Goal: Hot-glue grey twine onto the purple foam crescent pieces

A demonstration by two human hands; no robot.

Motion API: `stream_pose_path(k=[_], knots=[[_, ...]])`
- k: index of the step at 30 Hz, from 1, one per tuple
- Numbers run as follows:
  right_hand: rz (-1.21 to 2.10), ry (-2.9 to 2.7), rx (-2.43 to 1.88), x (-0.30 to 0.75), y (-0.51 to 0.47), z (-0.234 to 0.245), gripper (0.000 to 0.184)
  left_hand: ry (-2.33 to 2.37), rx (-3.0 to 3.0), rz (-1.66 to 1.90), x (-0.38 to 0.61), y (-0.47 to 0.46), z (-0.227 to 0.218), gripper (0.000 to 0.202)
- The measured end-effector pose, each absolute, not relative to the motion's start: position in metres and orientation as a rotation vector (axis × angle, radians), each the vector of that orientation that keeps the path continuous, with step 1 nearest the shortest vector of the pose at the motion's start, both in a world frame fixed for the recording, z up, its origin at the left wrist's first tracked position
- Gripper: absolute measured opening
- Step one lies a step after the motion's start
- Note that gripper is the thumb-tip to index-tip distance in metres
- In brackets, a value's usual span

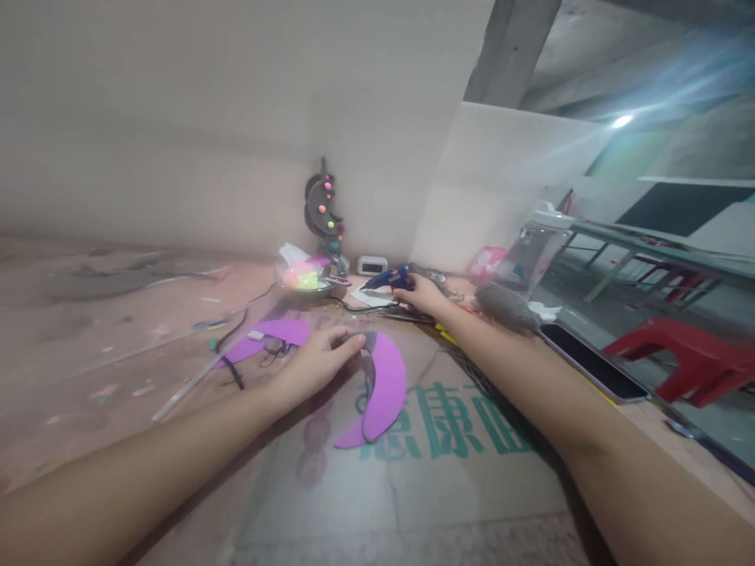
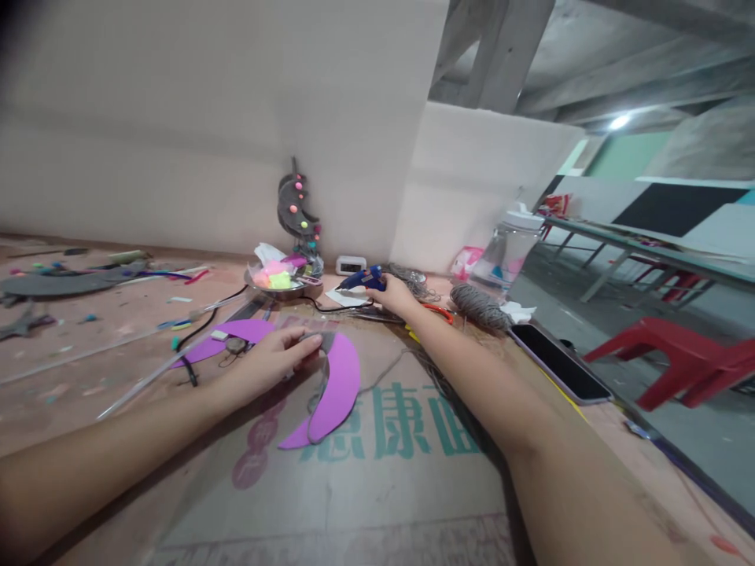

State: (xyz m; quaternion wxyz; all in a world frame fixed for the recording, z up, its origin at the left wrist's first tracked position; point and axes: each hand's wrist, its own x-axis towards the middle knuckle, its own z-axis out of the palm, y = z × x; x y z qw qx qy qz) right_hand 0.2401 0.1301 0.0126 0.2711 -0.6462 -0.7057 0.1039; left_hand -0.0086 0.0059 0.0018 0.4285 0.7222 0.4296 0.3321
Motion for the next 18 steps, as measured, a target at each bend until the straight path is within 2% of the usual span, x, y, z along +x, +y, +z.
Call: stream_pose_path(k=[3,7,14,18], knots=[[0.262,-1.851,-1.726,0.236,0.138,0.006,0.038,1.070,1.792,0.815,-0.009,0.007,0.001,0.037],[0.241,-1.783,-1.668,0.238,0.135,0.007,0.041,1.089,1.797,0.812,-0.010,0.007,0.001,0.037],[0.418,-1.740,-1.517,0.245,0.094,0.034,0.020,1.093,1.765,0.820,-0.008,0.008,-0.002,0.039],[0.538,-1.734,-1.419,0.250,0.059,0.053,0.020,1.097,1.804,0.826,-0.009,0.006,0.001,0.037]])
